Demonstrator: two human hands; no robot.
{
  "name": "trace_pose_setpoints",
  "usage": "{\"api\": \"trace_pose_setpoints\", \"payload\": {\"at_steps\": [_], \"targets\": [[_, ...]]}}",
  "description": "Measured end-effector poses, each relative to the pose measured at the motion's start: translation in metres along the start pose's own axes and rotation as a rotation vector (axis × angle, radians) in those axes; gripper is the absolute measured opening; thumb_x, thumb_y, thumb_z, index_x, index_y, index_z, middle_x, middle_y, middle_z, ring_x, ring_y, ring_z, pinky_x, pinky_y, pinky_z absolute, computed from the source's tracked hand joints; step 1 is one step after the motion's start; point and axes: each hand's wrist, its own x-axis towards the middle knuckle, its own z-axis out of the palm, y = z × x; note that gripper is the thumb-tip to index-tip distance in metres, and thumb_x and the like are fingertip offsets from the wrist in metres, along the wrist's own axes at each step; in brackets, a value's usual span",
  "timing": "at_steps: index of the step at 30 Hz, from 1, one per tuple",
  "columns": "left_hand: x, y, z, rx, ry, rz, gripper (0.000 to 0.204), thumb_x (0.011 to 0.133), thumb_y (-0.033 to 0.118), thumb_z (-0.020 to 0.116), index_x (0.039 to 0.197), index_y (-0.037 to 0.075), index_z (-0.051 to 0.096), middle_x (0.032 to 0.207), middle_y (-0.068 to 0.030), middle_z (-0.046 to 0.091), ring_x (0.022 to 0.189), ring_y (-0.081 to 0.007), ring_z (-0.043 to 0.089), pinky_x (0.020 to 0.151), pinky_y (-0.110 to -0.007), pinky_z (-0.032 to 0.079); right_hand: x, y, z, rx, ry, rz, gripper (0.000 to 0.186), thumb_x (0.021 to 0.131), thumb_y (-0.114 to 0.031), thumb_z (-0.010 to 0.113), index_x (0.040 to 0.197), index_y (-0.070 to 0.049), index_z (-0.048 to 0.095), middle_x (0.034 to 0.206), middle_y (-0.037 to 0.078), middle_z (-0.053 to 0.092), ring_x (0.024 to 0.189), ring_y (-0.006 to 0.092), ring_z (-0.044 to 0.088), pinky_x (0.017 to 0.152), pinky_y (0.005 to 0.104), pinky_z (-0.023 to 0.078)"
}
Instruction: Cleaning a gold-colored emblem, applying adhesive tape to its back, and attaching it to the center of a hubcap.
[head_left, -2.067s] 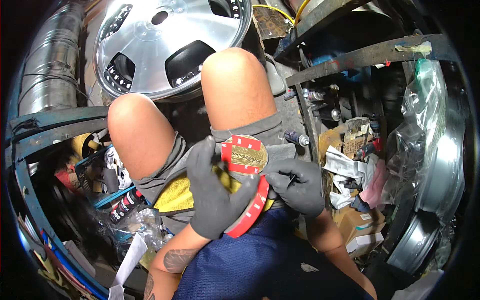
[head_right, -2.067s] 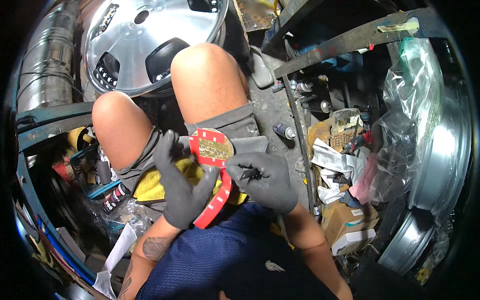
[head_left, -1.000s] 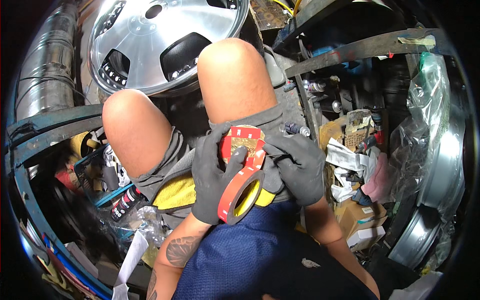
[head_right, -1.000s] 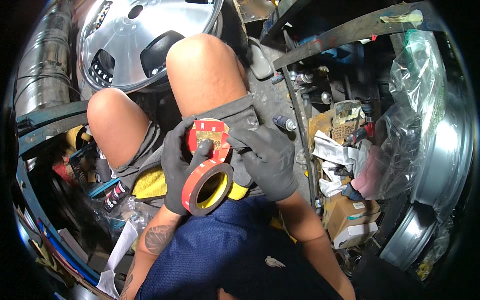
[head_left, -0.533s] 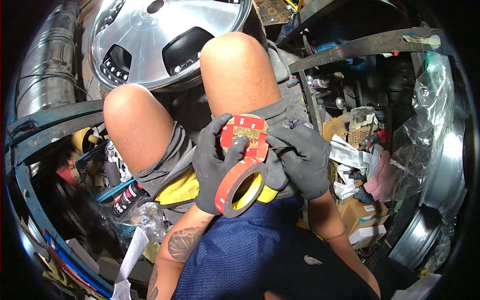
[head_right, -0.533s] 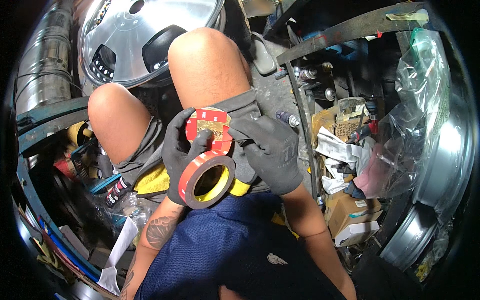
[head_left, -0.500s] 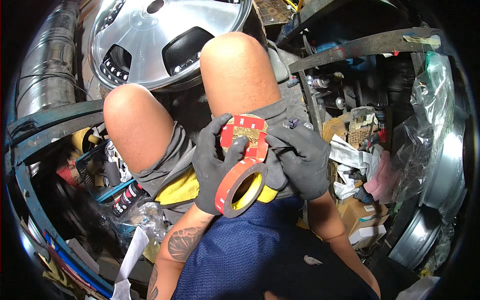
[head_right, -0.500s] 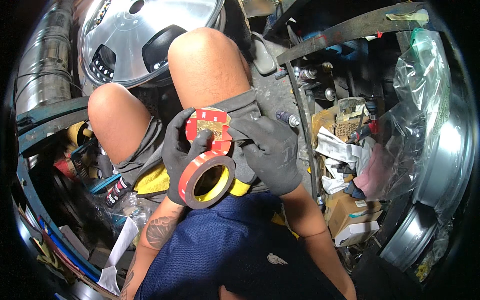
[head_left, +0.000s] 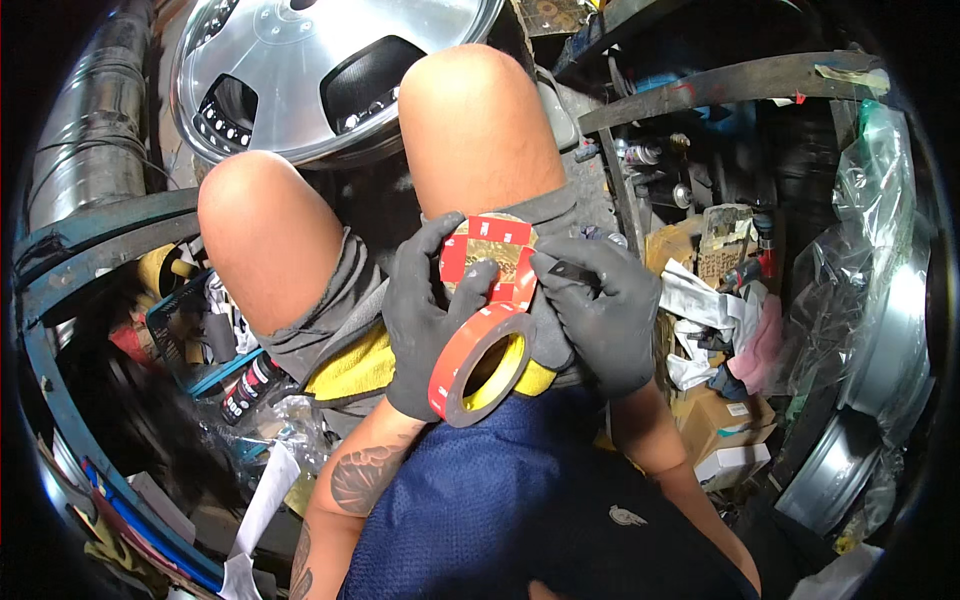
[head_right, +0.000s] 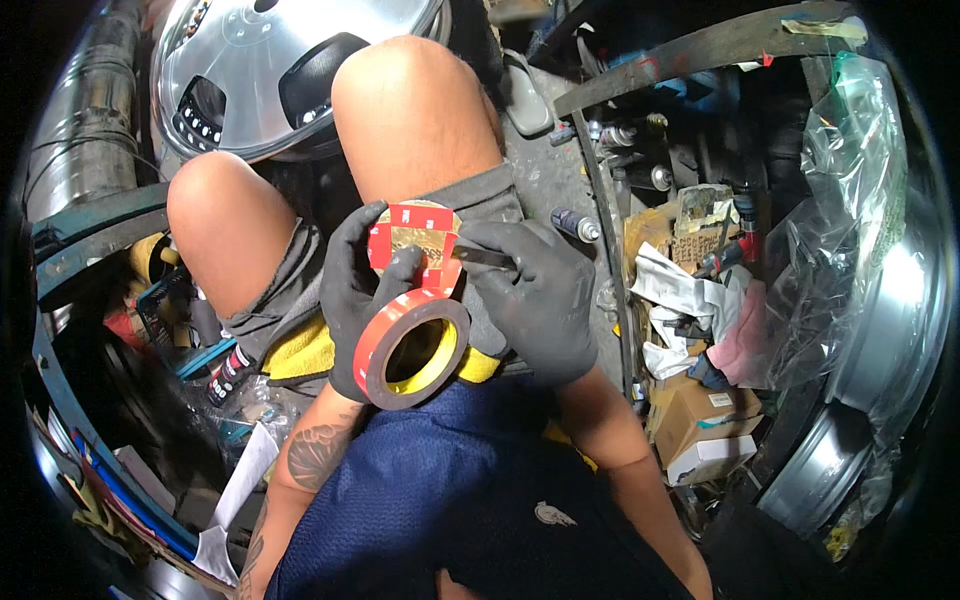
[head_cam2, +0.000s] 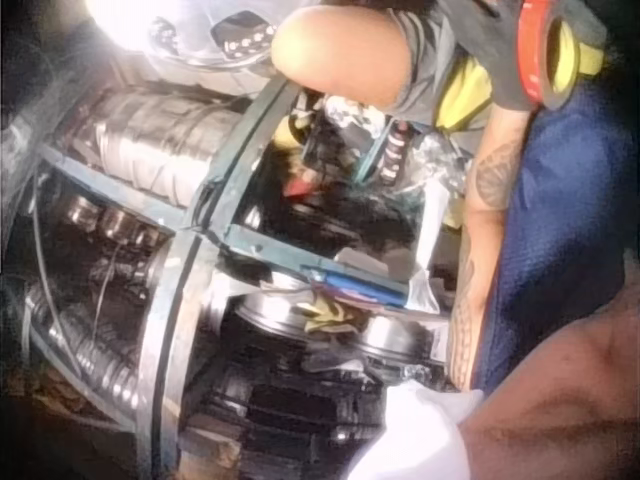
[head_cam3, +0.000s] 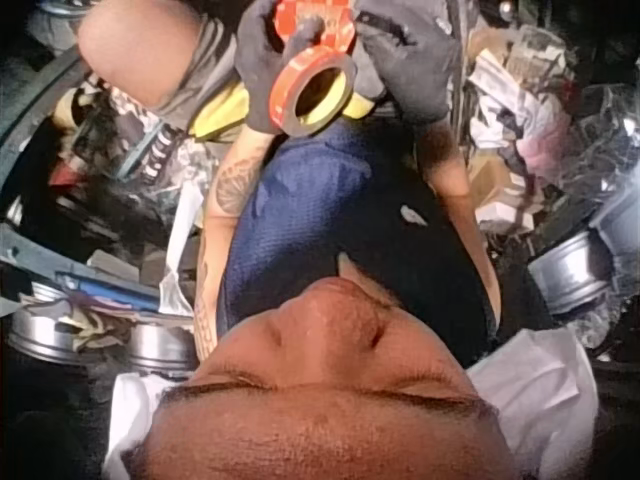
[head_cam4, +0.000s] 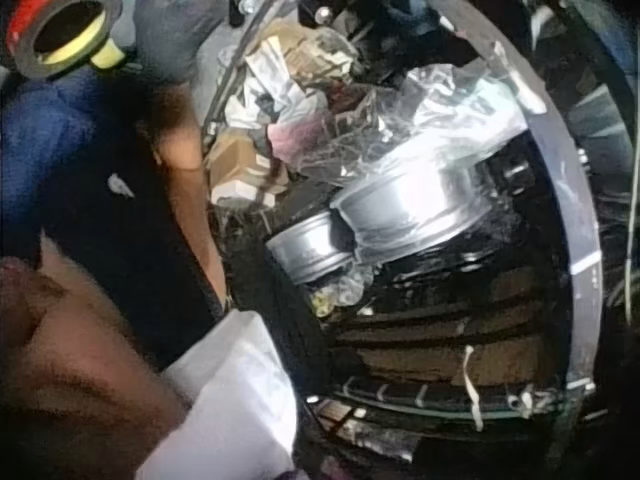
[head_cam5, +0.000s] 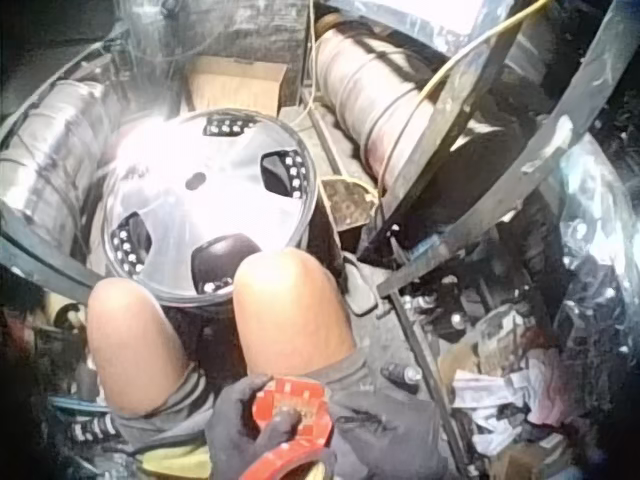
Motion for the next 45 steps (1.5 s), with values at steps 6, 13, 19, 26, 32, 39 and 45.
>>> {"api": "trace_pose_setpoints", "payload": {"at_steps": [6, 13, 19, 26, 32, 39, 45], "targets": [[0.001, 0.000, 0.001, -0.014, -0.006, -0.034, 0.048, 0.087, 0.018, 0.077, 0.129, 0.002, 0.059, 0.117, -0.0162, 0.064, 0.103, -0.0287, 0.064, 0.091, -0.040, 0.052, 0.006, 0.000, -0.004, 0.037, -0.011, 0.030, 0.017, 0.083, -0.003, 0.079, 0.099, -0.002, 0.076, 0.089, 0.012, 0.074, 0.078, 0.0156, 0.068, 0.070, 0.0287, 0.053], [0.001, -0.004, -0.001, 0.010, -0.013, 0.048, 0.049, 0.087, 0.018, 0.078, 0.129, 0.002, 0.059, 0.118, -0.0154, 0.064, 0.104, -0.0288, 0.063, 0.092, -0.040, 0.052, 0.014, -0.002, -0.006, 0.022, -0.070, 0.209, 0.039, 0.083, -0.009, 0.081, 0.115, 0.002, 0.061, 0.094, 0.010, 0.069, 0.086, 0.0163, 0.066, 0.074, 0.0292, 0.053], [0.002, -0.006, -0.001, -0.010, 0.008, 0.015, 0.048, 0.088, 0.018, 0.078, 0.129, 0.002, 0.059, 0.117, -0.0156, 0.065, 0.104, -0.0281, 0.065, 0.091, -0.039, 0.052, 0.032, 0.004, -0.003, 0.236, -0.146, 0.277, 0.039, 0.082, -0.010, 0.082, 0.110, 0.003, 0.059, 0.095, 0.005, 0.065, 0.087, 0.0097, 0.059, 0.074, 0.0256, 0.051], [0.001, -0.002, 0.001, -0.004, -0.015, -0.021, 0.045, 0.088, 0.016, 0.077, 0.127, 0.001, 0.058, 0.116, -0.0167, 0.065, 0.106, -0.0249, 0.065, 0.093, -0.037, 0.053, 0.023, 0.005, -0.003, 0.073, -0.136, 0.211, 0.042, 0.084, -0.025, 0.083, 0.110, -0.001, 0.060, 0.092, 0.014, 0.071, 0.085, 0.0217, 0.071, 0.074, 0.0369, 0.055], [-0.005, 0.019, -0.009, 0.091, 0.024, -0.001, 0.046, 0.093, 0.013, 0.069, 0.132, -0.001, 0.051, 0.119, -0.0152, 0.062, 0.103, -0.0218, 0.063, 0.092, -0.035, 0.052, 0.017, 0.004, -0.011, -0.110, -0.161, 0.096, 0.049, 0.080, -0.031, 0.086, 0.110, -0.002, 0.060, 0.089, 0.015, 0.070, 0.078, 0.0285, 0.069, 0.073, 0.0396, 0.054], [-0.052, 0.039, -0.049, -0.039, -0.333, -0.117, 0.059, 0.090, 0.010, 0.064, 0.144, -0.001, 0.042, 0.127, -0.0191, 0.061, 0.112, -0.0238, 0.064, 0.098, -0.036, 0.051, 0.013, 0.005, -0.014, -0.313, -0.162, -0.079, 0.047, 0.081, -0.032, 0.084, 0.114, -0.008, 0.061, 0.093, 0.016, 0.071, 0.084, 0.0360, 0.071, 0.074, 0.0436, 0.054], [-0.046, 0.066, -0.043, -0.276, -0.553, -0.392, 0.071, 0.089, 0.011, 0.075, 0.149, 0.002, 0.040, 0.098, -0.0101, 0.073, 0.088, -0.0112, 0.067, 0.080, -0.030, 0.055, 0.013, -0.007, -0.020, -0.426, -0.311, -0.043, 0.041, 0.084, -0.034, 0.081, 0.112, -0.011, 0.063, 0.095, 0.016, 0.071, 0.082, 0.0363, 0.070, 0.070, 0.0447, 0.053]]}}
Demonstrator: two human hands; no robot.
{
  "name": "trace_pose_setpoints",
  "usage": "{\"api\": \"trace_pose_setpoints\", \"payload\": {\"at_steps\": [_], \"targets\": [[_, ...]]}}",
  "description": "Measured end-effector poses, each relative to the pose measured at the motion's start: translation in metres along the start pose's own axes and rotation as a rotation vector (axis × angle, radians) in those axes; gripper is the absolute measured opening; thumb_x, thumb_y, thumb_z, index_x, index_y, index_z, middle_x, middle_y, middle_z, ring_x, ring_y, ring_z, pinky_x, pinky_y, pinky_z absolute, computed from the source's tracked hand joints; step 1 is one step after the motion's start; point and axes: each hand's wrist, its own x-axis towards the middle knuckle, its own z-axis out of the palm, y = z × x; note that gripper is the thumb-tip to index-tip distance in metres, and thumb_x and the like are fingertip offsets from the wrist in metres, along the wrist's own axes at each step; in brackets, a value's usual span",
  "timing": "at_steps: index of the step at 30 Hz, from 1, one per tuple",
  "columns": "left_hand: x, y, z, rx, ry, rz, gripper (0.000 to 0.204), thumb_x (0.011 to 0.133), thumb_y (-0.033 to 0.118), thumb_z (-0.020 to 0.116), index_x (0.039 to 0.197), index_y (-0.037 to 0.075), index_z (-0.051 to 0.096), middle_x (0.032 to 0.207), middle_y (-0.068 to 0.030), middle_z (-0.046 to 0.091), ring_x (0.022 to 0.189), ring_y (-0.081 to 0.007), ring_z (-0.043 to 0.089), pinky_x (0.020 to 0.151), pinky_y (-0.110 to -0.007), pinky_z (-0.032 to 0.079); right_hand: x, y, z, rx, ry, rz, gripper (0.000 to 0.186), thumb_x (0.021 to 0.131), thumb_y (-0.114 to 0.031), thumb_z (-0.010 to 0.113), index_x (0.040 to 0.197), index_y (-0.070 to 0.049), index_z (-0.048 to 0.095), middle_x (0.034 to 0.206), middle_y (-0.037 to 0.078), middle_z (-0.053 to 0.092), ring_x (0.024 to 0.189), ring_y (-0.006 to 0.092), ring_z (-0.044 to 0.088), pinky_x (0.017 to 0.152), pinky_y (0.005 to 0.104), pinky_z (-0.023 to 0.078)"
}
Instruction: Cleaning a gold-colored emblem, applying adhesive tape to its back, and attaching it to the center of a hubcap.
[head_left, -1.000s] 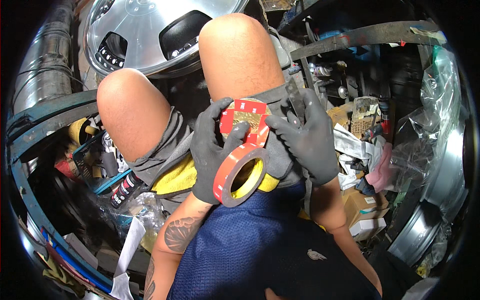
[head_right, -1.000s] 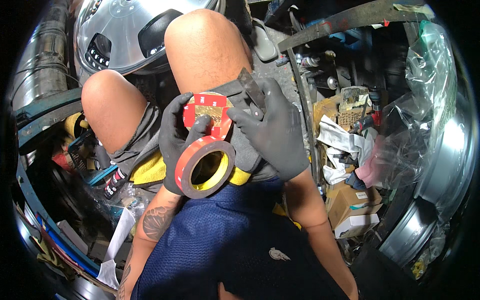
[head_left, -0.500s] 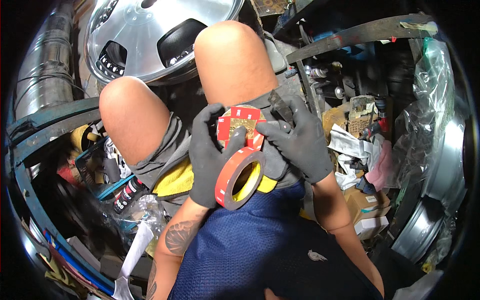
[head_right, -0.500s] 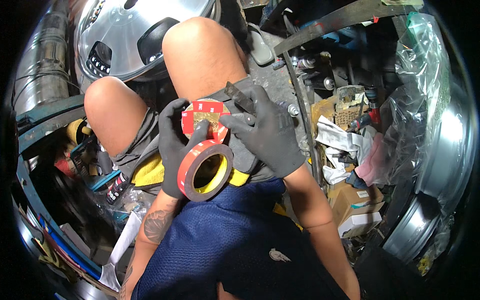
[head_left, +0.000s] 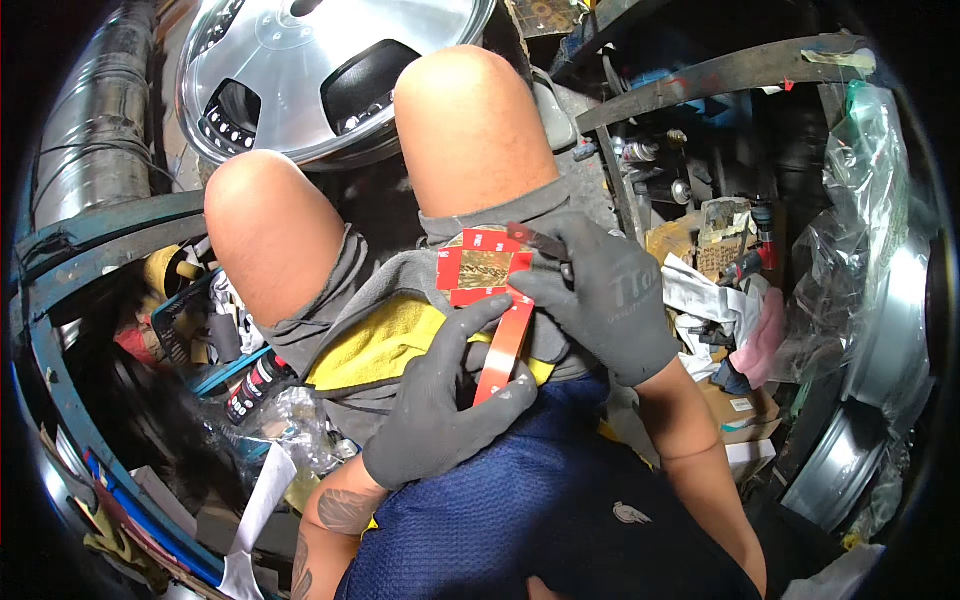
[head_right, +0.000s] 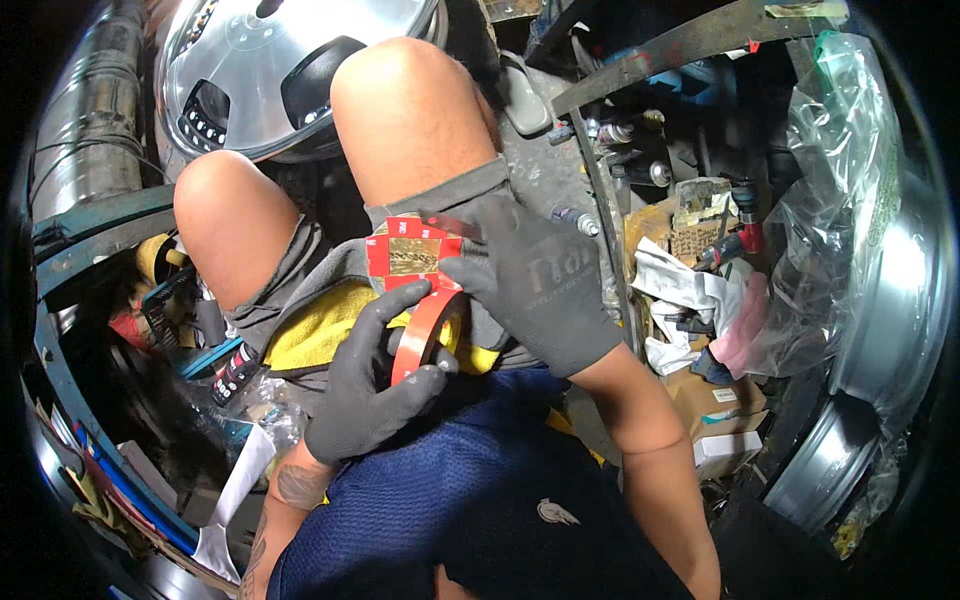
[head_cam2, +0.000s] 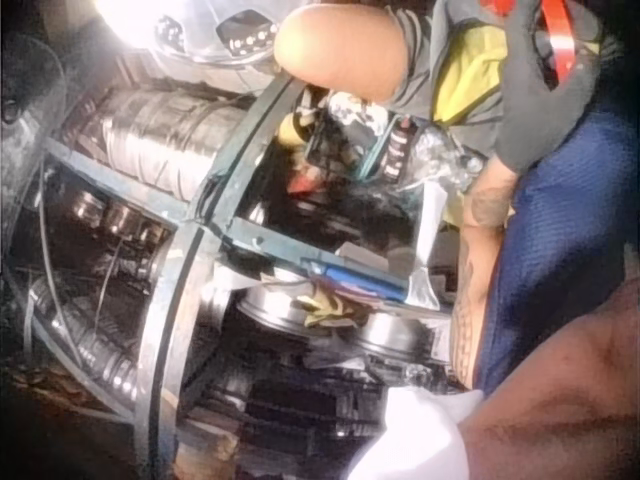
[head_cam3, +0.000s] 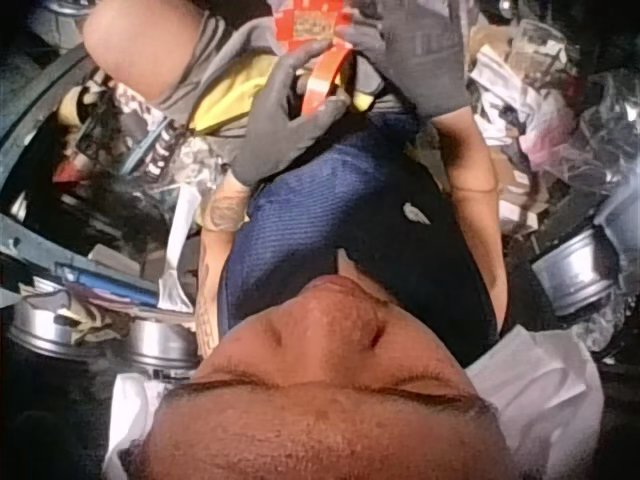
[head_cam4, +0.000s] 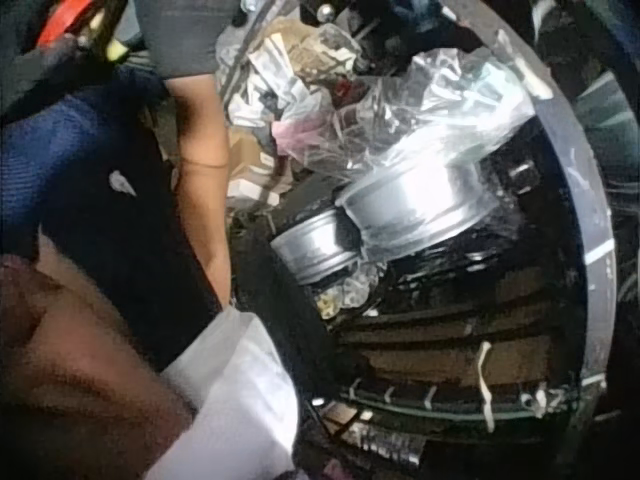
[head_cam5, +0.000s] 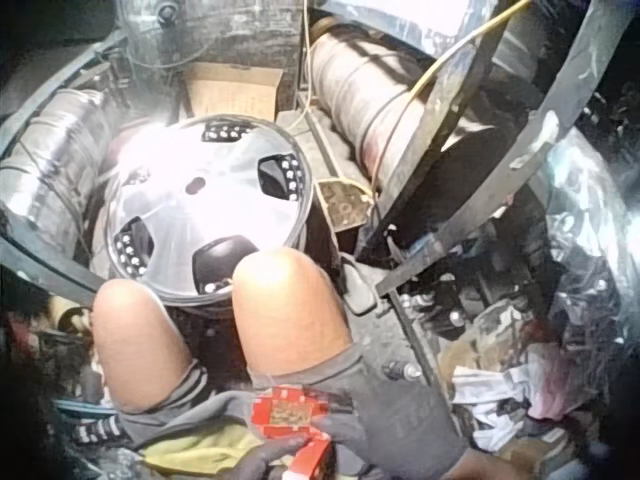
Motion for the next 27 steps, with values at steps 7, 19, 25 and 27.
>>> {"api": "trace_pose_setpoints", "payload": {"at_steps": [7, 19, 25, 27], "targets": [[0.016, 0.021, -0.023, 0.204, 0.078, -0.005, 0.031, 0.100, 0.018, 0.064, 0.123, -0.003, 0.066, 0.085, -0.0049, 0.068, 0.066, -0.0035, 0.057, 0.060, -0.022, 0.047, 0.001, 0.002, 0.009, -0.066, 0.044, -0.228, 0.043, 0.085, -0.038, 0.078, 0.109, -0.007, 0.062, 0.085, 0.015, 0.067, 0.078, 0.0348, 0.068, 0.068, 0.0463, 0.051], [0.048, -0.044, -0.020, -0.194, 0.254, -0.151, 0.029, 0.104, 0.026, 0.061, 0.114, 0.000, 0.055, 0.081, -0.0033, 0.062, 0.063, -0.0071, 0.057, 0.056, -0.024, 0.045, -0.010, 0.007, 0.005, 0.095, 0.119, -0.213, 0.038, 0.085, -0.031, 0.080, 0.113, -0.008, 0.068, 0.083, 0.012, 0.068, 0.071, 0.0319, 0.067, 0.065, 0.0407, 0.051], [0.044, -0.041, -0.013, -0.163, 0.331, -0.128, 0.026, 0.103, 0.026, 0.063, 0.097, 0.001, 0.060, 0.072, 0.0001, 0.059, 0.059, -0.0044, 0.050, 0.055, -0.025, 0.042, -0.037, 0.002, 0.001, -0.064, 0.081, -0.334, 0.016, 0.093, -0.017, 0.070, 0.104, -0.007, 0.073, 0.087, 0.012, 0.072, 0.072, 0.0330, 0.068, 0.064, 0.0420, 0.053], [0.046, -0.046, -0.009, -0.092, 0.416, -0.013, 0.026, 0.102, 0.026, 0.062, 0.093, 0.001, 0.060, 0.071, -0.0012, 0.060, 0.059, -0.0041, 0.051, 0.055, -0.025, 0.042, -0.036, -0.003, 0.005, -0.040, 0.101, -0.336, 0.016, 0.092, -0.016, 0.071, 0.104, -0.007, 0.074, 0.087, 0.012, 0.072, 0.072, 0.0328, 0.069, 0.064, 0.0417, 0.053]]}}
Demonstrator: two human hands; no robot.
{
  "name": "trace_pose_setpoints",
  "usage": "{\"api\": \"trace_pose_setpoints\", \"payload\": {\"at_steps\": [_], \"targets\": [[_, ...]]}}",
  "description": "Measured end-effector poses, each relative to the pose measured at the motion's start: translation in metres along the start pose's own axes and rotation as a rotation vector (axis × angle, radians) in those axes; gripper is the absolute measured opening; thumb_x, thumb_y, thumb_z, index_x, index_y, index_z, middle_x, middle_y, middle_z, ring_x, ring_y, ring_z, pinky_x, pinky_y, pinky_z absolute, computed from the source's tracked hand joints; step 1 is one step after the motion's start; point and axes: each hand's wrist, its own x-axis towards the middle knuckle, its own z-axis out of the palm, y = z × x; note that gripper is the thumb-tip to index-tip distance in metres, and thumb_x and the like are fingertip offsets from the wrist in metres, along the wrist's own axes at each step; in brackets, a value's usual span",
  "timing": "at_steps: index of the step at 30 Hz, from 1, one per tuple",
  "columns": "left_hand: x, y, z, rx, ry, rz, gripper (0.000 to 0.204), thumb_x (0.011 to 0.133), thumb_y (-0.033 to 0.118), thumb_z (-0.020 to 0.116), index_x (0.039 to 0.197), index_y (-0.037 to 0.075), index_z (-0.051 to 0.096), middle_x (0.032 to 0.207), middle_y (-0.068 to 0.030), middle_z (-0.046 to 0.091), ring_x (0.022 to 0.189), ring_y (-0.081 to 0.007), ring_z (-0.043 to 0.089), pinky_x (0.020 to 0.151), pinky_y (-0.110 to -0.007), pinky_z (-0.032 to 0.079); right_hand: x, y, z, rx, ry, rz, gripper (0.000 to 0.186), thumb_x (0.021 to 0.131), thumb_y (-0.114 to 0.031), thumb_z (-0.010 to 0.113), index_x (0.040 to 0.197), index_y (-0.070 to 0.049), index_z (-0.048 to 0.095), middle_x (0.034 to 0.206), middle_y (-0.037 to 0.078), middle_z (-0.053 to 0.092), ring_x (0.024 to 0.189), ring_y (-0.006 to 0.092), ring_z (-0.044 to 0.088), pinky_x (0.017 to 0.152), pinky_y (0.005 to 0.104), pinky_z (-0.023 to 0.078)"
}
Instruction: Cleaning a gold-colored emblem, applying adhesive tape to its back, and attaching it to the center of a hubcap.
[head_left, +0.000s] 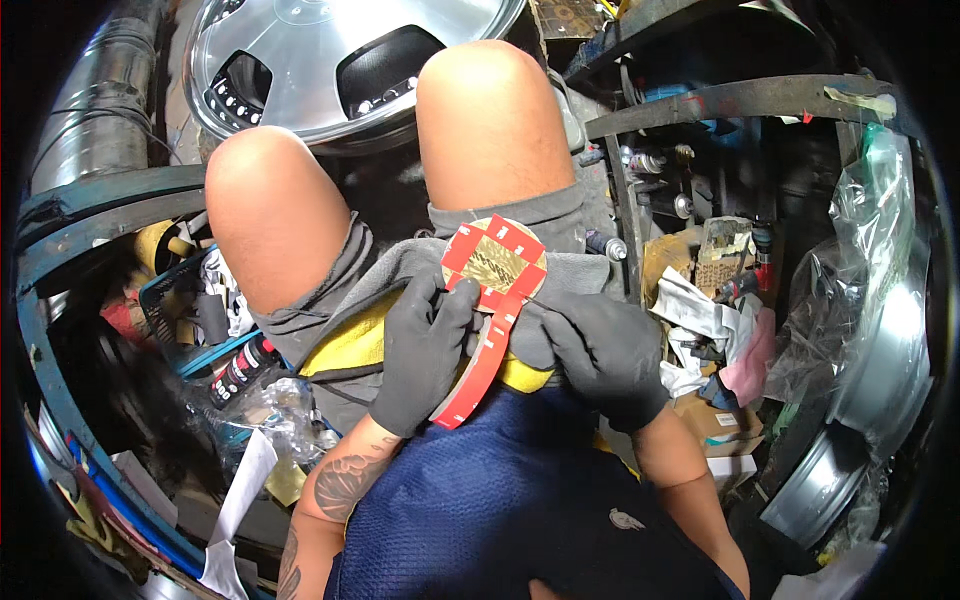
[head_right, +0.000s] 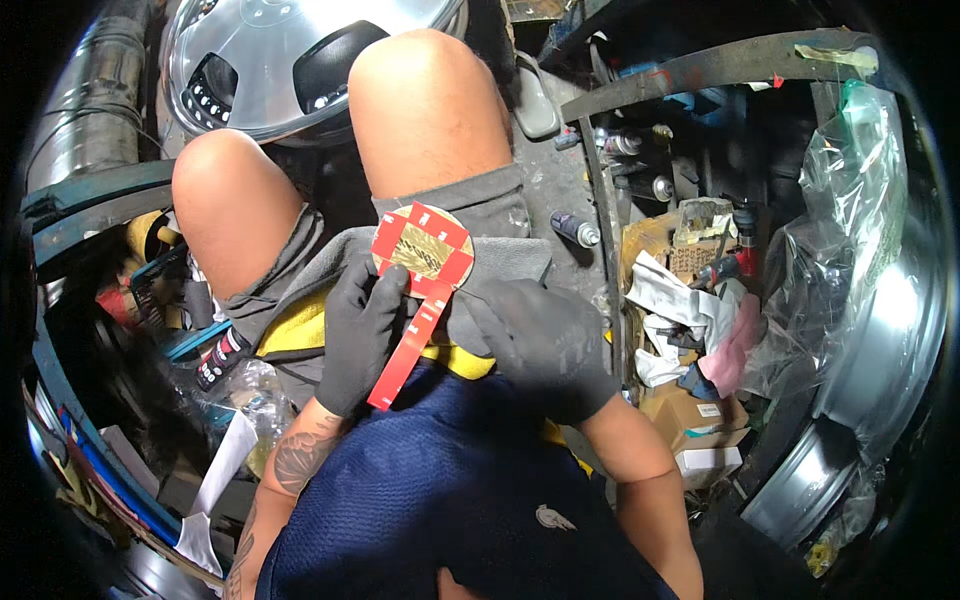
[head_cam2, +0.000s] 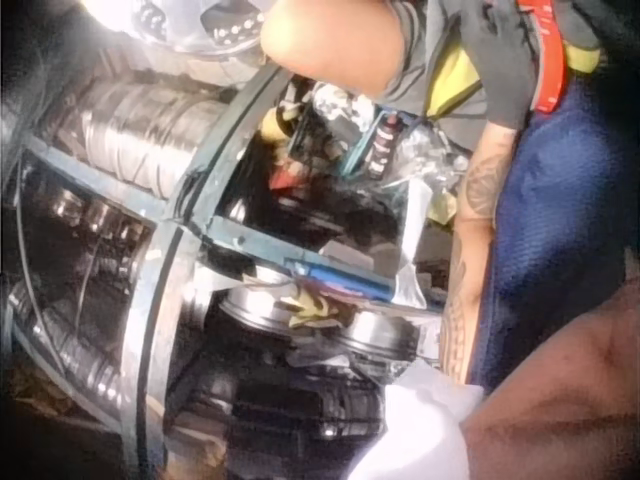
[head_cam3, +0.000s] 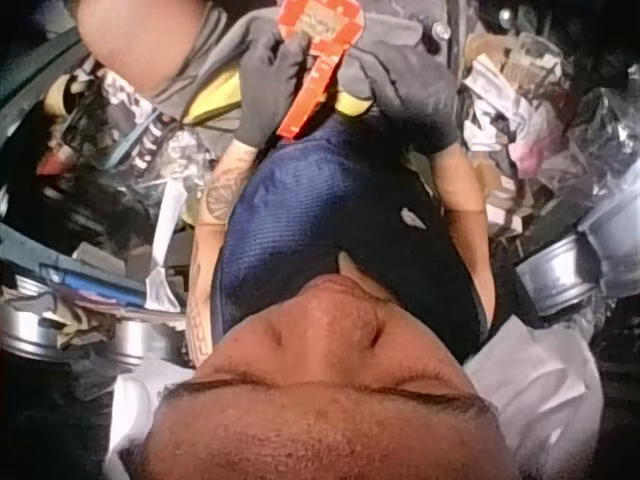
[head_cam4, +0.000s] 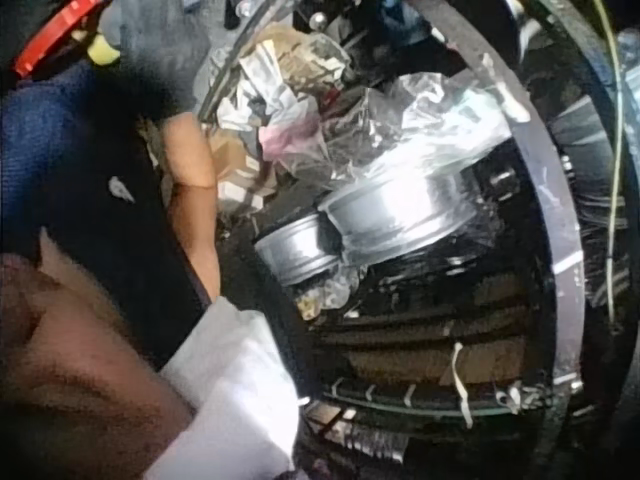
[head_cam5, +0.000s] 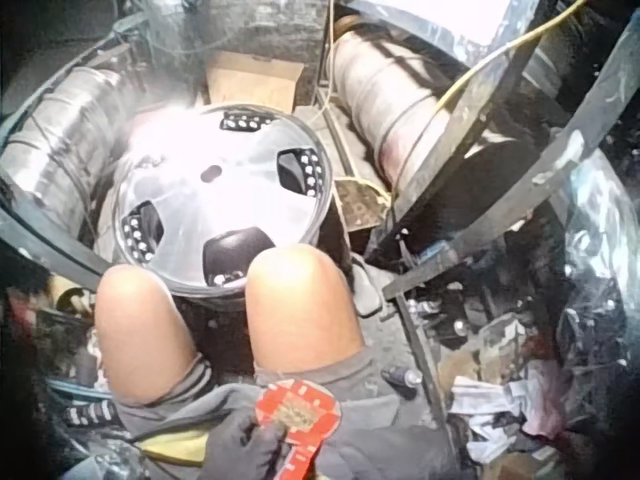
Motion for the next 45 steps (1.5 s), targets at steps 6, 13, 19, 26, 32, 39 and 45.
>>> {"api": "trace_pose_setpoints", "payload": {"at_steps": [6, 13, 19, 26, 32, 39, 45], "targets": [[0.001, 0.008, 0.003, -0.023, -0.006, -0.009, 0.024, 0.100, 0.021, 0.065, 0.088, 0.001, 0.060, 0.071, -0.0019, 0.061, 0.060, -0.0042, 0.054, 0.055, -0.024, 0.043, 0.004, -0.006, 0.008, 0.000, 0.050, 0.004, 0.013, 0.088, -0.010, 0.074, 0.100, -0.005, 0.075, 0.088, 0.012, 0.074, 0.070, 0.0308, 0.070, 0.062, 0.0406, 0.053], [0.002, 0.012, 0.001, -0.095, -0.025, -0.051, 0.022, 0.100, 0.021, 0.065, 0.093, 0.000, 0.063, 0.073, -0.0005, 0.062, 0.061, -0.0043, 0.055, 0.056, -0.022, 0.045, -0.001, 0.001, 0.015, -0.089, -0.016, -0.160, 0.014, 0.084, -0.008, 0.075, 0.098, -0.006, 0.075, 0.091, 0.008, 0.074, 0.071, 0.0267, 0.069, 0.061, 0.0402, 0.051], [0.006, 0.009, -0.004, -0.161, -0.089, -0.066, 0.026, 0.101, 0.025, 0.066, 0.095, 0.000, 0.065, 0.075, -0.0019, 0.065, 0.061, -0.0048, 0.057, 0.057, -0.022, 0.046, -0.002, 0.001, 0.022, 0.009, 0.040, -0.078, 0.013, 0.085, -0.008, 0.074, 0.097, -0.006, 0.074, 0.088, 0.008, 0.073, 0.070, 0.0277, 0.068, 0.060, 0.0411, 0.050], [0.008, 0.007, -0.001, -0.130, -0.076, -0.042, 0.026, 0.101, 0.024, 0.066, 0.094, -0.001, 0.065, 0.075, -0.0036, 0.066, 0.060, -0.0061, 0.058, 0.057, -0.022, 0.047, -0.006, 0.012, 0.018, 0.051, -0.076, -0.018, 0.018, 0.086, -0.013, 0.072, 0.103, -0.007, 0.070, 0.088, 0.008, 0.068, 0.069, 0.0296, 0.066, 0.061, 0.0434, 0.051], [0.009, 0.006, 0.001, -0.139, -0.064, -0.042, 0.024, 0.099, 0.020, 0.068, 0.088, 0.000, 0.063, 0.074, -0.0045, 0.065, 0.059, -0.0065, 0.058, 0.056, -0.023, 0.047, -0.011, 0.012, 0.014, -0.011, -0.072, -0.012, 0.005, 0.088, -0.009, 0.073, 0.091, -0.006, 0.071, 0.076, 0.012, 0.067, 0.063, 0.0307, 0.065, 0.057, 0.0421, 0.049], [0.008, 0.009, -0.002, -0.122, -0.070, -0.004, 0.023, 0.100, 0.019, 0.066, 0.087, 0.001, 0.061, 0.074, -0.0041, 0.064, 0.060, -0.0064, 0.056, 0.058, -0.023, 0.046, -0.025, 0.014, 0.006, 0.091, -0.042, 0.066, 0.010, 0.088, -0.007, 0.073, 0.098, -0.005, 0.072, 0.076, 0.012, 0.067, 0.061, 0.0301, 0.064, 0.058, 0.0418, 0.050], [0.004, -0.002, -0.006, -0.072, -0.033, 0.145, 0.019, 0.101, 0.018, 0.065, 0.097, -0.001, 0.066, 0.081, -0.0012, 0.065, 0.070, -0.0042, 0.055, 0.062, -0.023, 0.046, -0.001, -0.007, 0.017, 0.276, -0.227, -0.071, 0.035, 0.082, -0.016, 0.074, 0.116, -0.010, 0.068, 0.079, 0.006, 0.068, 0.068, 0.0298, 0.065, 0.065, 0.0439, 0.048]]}}
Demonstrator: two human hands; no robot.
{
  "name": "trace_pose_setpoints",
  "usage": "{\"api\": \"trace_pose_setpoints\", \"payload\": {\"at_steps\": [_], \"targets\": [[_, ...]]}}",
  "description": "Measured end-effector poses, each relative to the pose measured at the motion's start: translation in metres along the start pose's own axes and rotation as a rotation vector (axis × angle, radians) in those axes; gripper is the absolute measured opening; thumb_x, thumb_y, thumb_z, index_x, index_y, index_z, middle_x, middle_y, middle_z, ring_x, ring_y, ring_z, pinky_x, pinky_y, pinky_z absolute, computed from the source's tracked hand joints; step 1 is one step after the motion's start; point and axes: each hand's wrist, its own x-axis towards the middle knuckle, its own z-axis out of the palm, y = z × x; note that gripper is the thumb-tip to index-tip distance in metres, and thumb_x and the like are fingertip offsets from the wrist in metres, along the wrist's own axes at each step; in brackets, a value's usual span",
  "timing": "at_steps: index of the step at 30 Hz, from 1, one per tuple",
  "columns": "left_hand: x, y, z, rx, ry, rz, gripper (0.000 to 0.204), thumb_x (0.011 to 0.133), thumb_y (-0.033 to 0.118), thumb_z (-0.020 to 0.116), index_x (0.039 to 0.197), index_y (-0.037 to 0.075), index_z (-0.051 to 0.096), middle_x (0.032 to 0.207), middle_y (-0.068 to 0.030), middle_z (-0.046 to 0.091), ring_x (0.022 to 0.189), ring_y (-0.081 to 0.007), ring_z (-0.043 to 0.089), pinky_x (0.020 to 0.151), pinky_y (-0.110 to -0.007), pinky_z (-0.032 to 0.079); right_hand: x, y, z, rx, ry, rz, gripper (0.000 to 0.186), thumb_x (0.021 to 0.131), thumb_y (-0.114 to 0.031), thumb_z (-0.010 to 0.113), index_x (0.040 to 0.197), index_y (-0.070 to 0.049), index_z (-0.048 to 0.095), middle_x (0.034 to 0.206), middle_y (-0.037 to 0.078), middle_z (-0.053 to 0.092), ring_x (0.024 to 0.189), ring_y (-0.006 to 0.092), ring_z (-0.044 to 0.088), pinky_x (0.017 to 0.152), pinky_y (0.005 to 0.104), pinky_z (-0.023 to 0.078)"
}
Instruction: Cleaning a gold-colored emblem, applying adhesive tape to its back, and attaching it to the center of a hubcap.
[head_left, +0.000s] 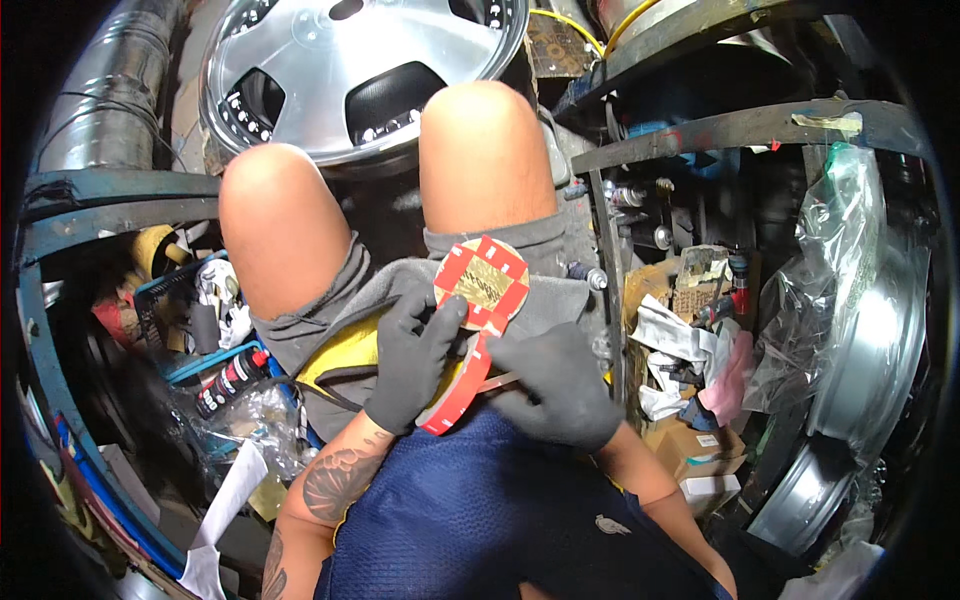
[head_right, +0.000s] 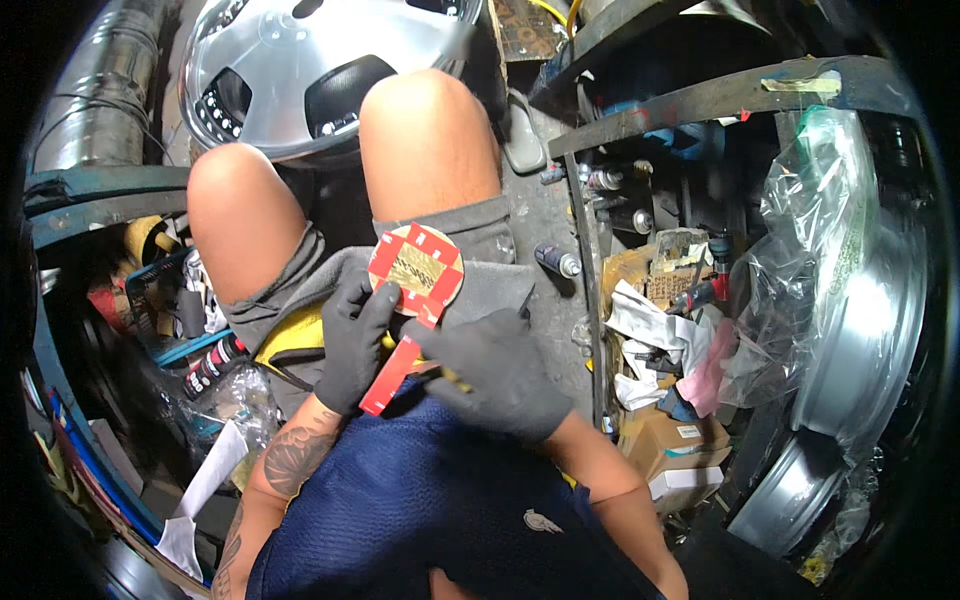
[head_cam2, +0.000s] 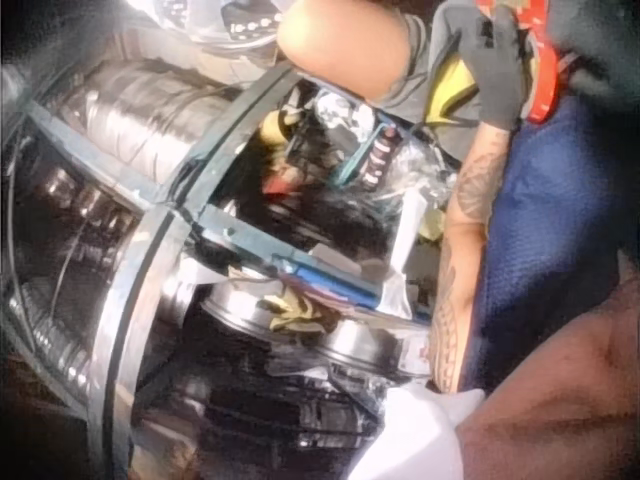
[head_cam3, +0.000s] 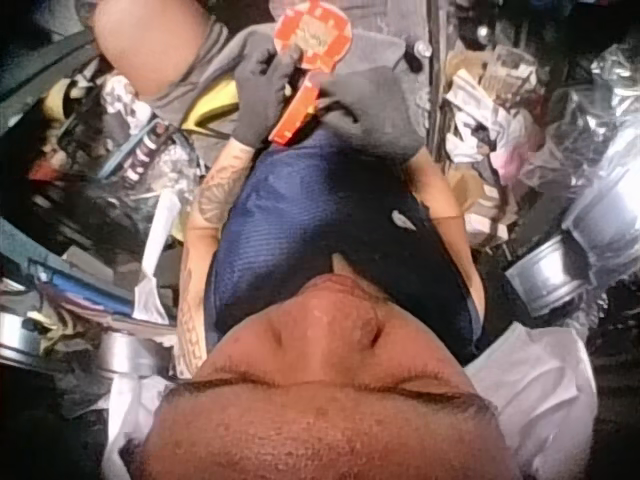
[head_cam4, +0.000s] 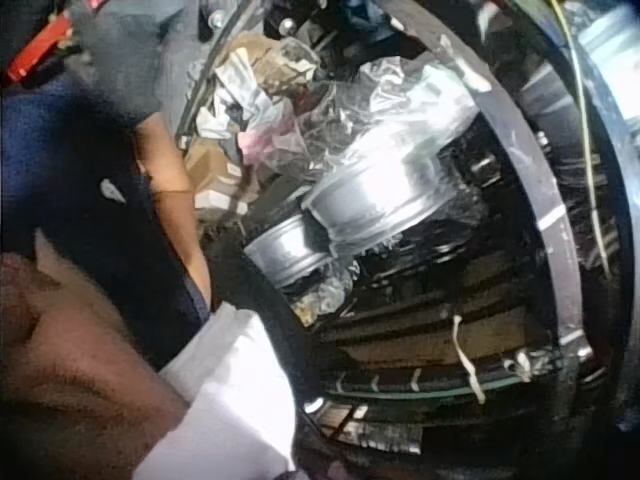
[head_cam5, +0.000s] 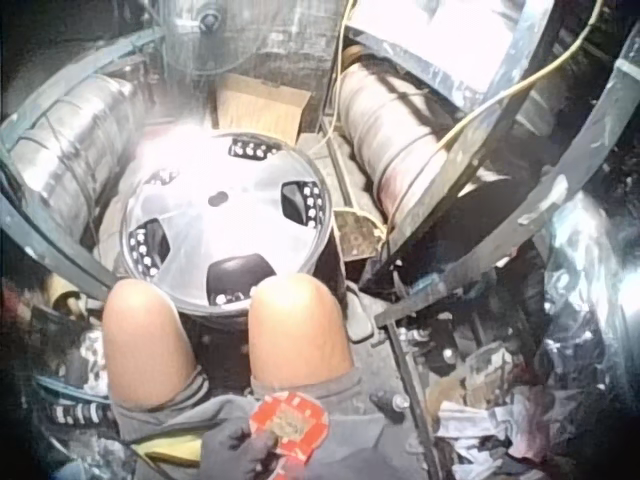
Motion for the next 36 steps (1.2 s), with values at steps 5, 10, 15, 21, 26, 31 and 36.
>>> {"api": "trace_pose_setpoints", "payload": {"at_steps": [5, 10, 15, 21, 26, 31, 36], "targets": [[0.000, -0.003, 0.005, -0.131, 0.066, -0.060, 0.016, 0.103, 0.017, 0.060, 0.104, 0.002, 0.065, 0.083, 0.0002, 0.064, 0.067, -0.0042, 0.055, 0.060, -0.021, 0.045, -0.009, -0.002, 0.016, -0.243, 0.147, -0.155, 0.037, 0.078, -0.028, 0.074, 0.114, -0.025, 0.071, 0.072, 0.002, 0.064, 0.062, 0.0237, 0.065, 0.056, 0.0408, 0.045], [0.014, -0.012, -0.001, -0.253, 0.050, 0.009, 0.020, 0.106, 0.024, 0.057, 0.110, 0.004, 0.061, 0.087, -0.0036, 0.069, 0.063, -0.0081, 0.061, 0.057, -0.023, 0.049, -0.036, -0.024, -0.022, 0.030, -0.222, 0.132, 0.030, 0.077, -0.049, 0.076, 0.091, -0.023, 0.076, 0.075, 0.006, 0.066, 0.066, 0.0304, 0.068, 0.059, 0.0427, 0.050], [0.012, -0.010, 0.000, -0.031, 0.119, 0.017, 0.027, 0.102, 0.026, 0.062, 0.116, 0.002, 0.060, 0.095, -0.0028, 0.068, 0.071, -0.0073, 0.060, 0.066, -0.023, 0.050, -0.066, -0.014, -0.045, 0.045, 0.299, 0.158, 0.022, 0.081, -0.034, 0.073, 0.089, -0.014, 0.076, 0.070, 0.007, 0.067, 0.064, 0.0292, 0.068, 0.063, 0.0386, 0.054], [0.023, -0.020, -0.009, 0.201, 0.120, 0.249, 0.040, 0.096, 0.010, 0.069, 0.133, 0.002, 0.055, 0.111, -0.0023, 0.065, 0.090, -0.0109, 0.062, 0.079, -0.026, 0.051, -0.111, 0.098, -0.013, -0.156, 0.901, 0.560, 0.036, 0.080, -0.012, 0.077, 0.116, -0.009, 0.075, 0.078, 0.006, 0.070, 0.068, 0.0126, 0.063, 0.065, 0.0294, 0.053], [0.026, -0.016, -0.001, 0.124, 0.099, 0.259, 0.036, 0.098, 0.011, 0.067, 0.131, 0.003, 0.054, 0.104, 0.0000, 0.064, 0.084, -0.0092, 0.061, 0.075, -0.024, 0.051, -0.207, 0.172, -0.055, -0.090, 0.964, 0.988, 0.038, 0.085, -0.016, 0.078, 0.122, -0.009, 0.073, 0.096, 0.009, 0.075, 0.086, 0.0137, 0.068, 0.079, 0.0310, 0.055], [0.013, 0.001, -0.009, -0.087, -0.028, 0.091, 0.035, 0.101, 0.012, 0.063, 0.133, 0.004, 0.051, 0.108, -0.0045, 0.065, 0.084, -0.0116, 0.063, 0.067, -0.024, 0.051, -0.255, 0.212, -0.101, -0.751, 0.599, 1.198, 0.042, 0.094, -0.037, 0.069, 0.118, -0.003, 0.071, 0.117, 0.014, 0.073, 0.107, 0.0301, 0.069, 0.093, 0.0411, 0.053], [0.010, 0.022, 0.006, -0.145, -0.101, 0.085, 0.049, 0.097, 0.019, 0.066, 0.140, 0.003, 0.048, 0.119, -0.0074, 0.064, 0.098, -0.0162, 0.066, 0.077, -0.027, 0.057, -0.406, 0.270, -0.104, -1.254, 0.800, 1.087, 0.046, 0.096, -0.041, 0.063, 0.126, -0.005, 0.068, 0.129, 0.018, 0.068, 0.120, 0.0330, 0.062, 0.104, 0.0422, 0.047]]}}
